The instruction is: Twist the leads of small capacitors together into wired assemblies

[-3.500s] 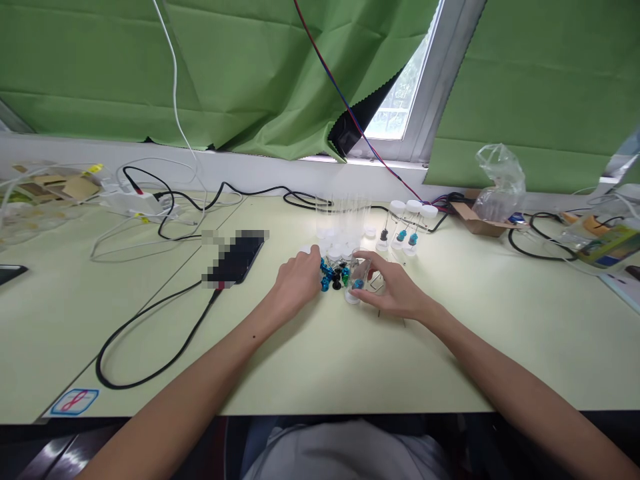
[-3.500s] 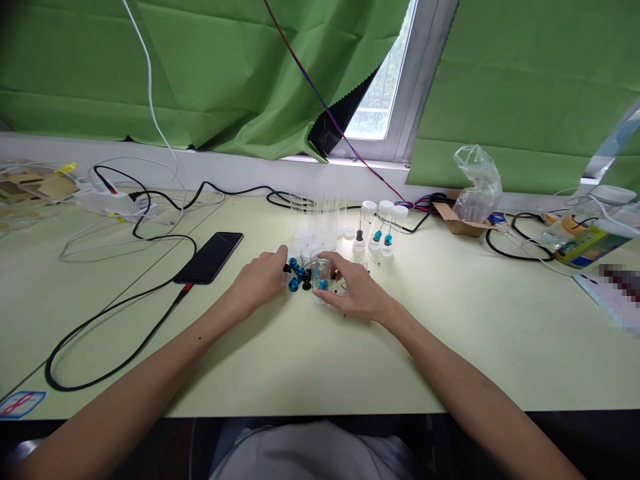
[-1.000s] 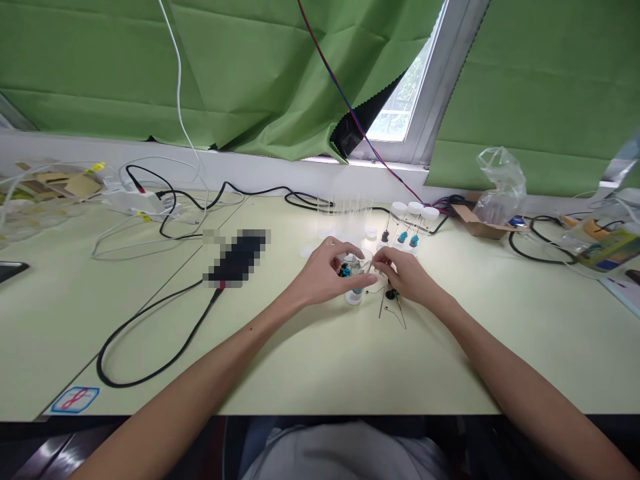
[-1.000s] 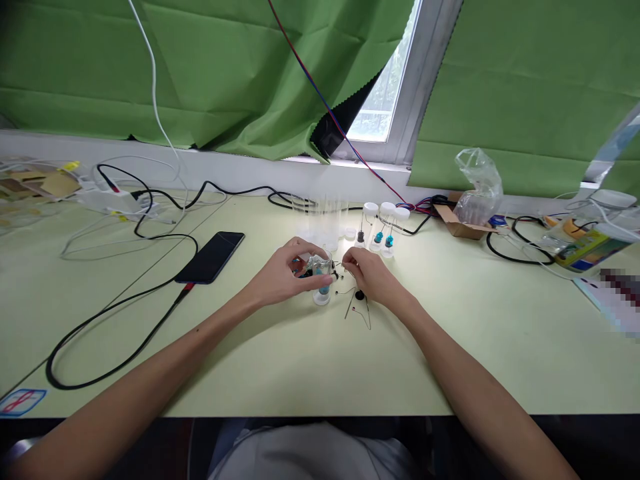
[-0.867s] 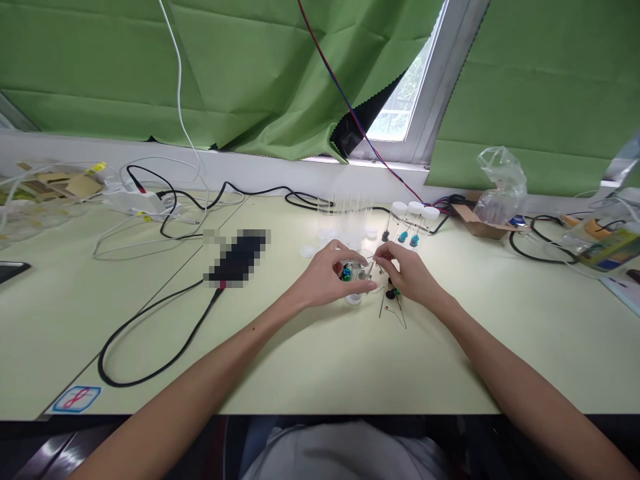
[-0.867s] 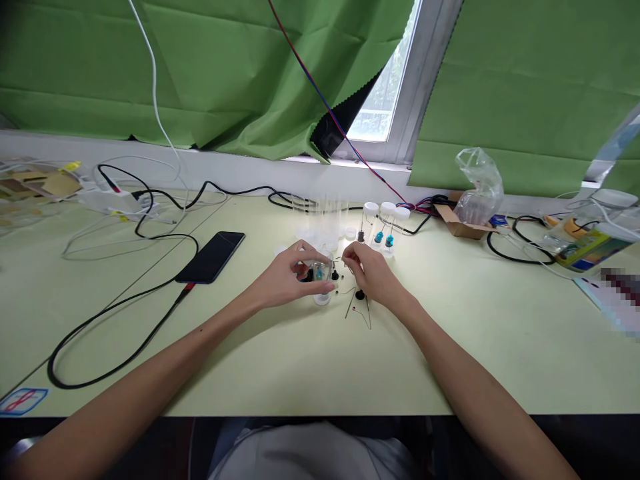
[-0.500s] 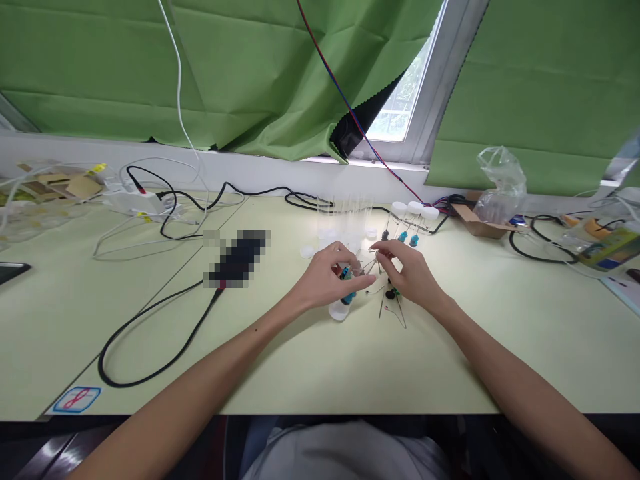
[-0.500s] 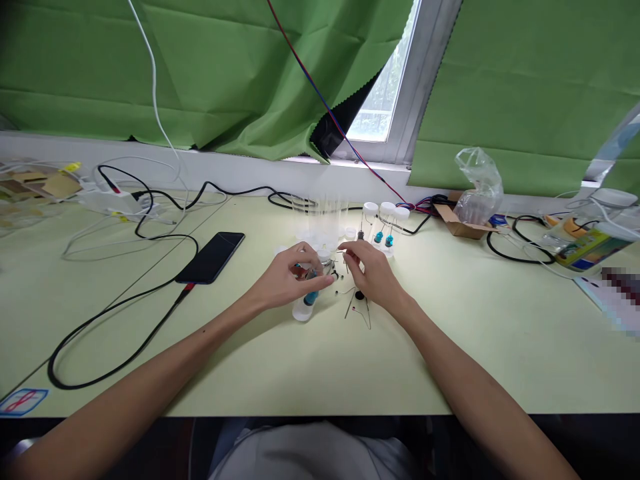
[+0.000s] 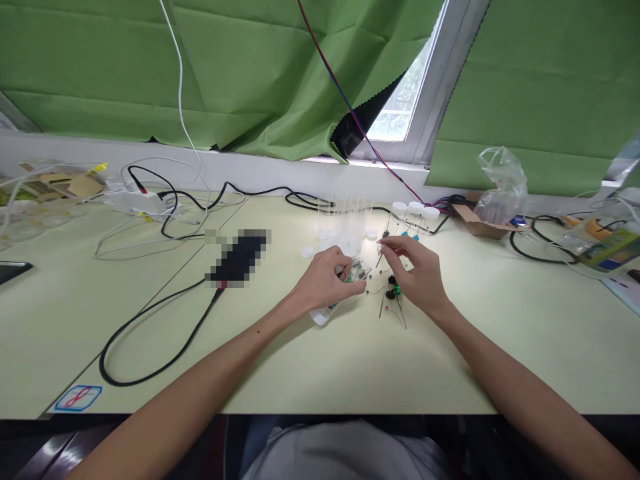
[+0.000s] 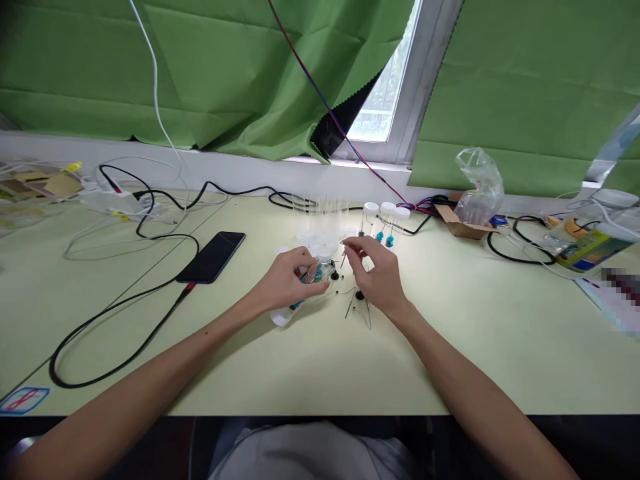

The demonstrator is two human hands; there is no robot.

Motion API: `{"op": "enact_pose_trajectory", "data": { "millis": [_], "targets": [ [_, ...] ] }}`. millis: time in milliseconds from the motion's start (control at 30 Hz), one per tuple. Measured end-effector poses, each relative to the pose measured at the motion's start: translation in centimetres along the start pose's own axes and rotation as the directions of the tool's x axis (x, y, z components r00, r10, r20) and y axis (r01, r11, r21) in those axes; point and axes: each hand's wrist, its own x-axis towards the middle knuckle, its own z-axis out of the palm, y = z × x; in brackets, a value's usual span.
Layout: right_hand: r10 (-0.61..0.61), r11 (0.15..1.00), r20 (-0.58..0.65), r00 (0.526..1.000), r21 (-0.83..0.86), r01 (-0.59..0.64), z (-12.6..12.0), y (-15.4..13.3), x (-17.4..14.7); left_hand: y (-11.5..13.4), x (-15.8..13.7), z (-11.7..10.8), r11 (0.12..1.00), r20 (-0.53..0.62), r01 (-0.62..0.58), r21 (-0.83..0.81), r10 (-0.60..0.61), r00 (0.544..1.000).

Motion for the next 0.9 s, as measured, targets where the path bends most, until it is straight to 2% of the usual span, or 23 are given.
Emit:
{"op": "enact_pose_trajectory", "data": {
  "millis": [167, 367, 667, 900],
  "targets": [
    [0.054, 0.994, -0.075, 0.996, 0.096, -0.047, 0.35, -0.65, -0.36, -0.08, -0.10, 0.32, 0.999, 0.023, -0.028, -0.026, 0.029, 0.999],
    [0.057, 0.993, 0.013, 0.998, 0.106, -0.058, 0.51, -0.56, -0.44, 0.11, -0.21, 0.40, 0.997, 0.028, -0.047, -0.063, 0.049, 0.998],
    [-0.022, 0.994, 0.081, 0.997, 0.107, 0.013, 0.31, -0.58, -0.32, 0.26, -0.08, 0.20, 0.993, 0.039, -0.007, -0.120, 0.012, 0.999],
    [-0.115, 0.986, 0.053, 0.992, 0.130, 0.107, 0.47, -0.40, -0.23, 0.23, -0.14, 0.25, 0.991, 0.042, 0.002, -0.131, 0.004, 0.999]
  ]
}}
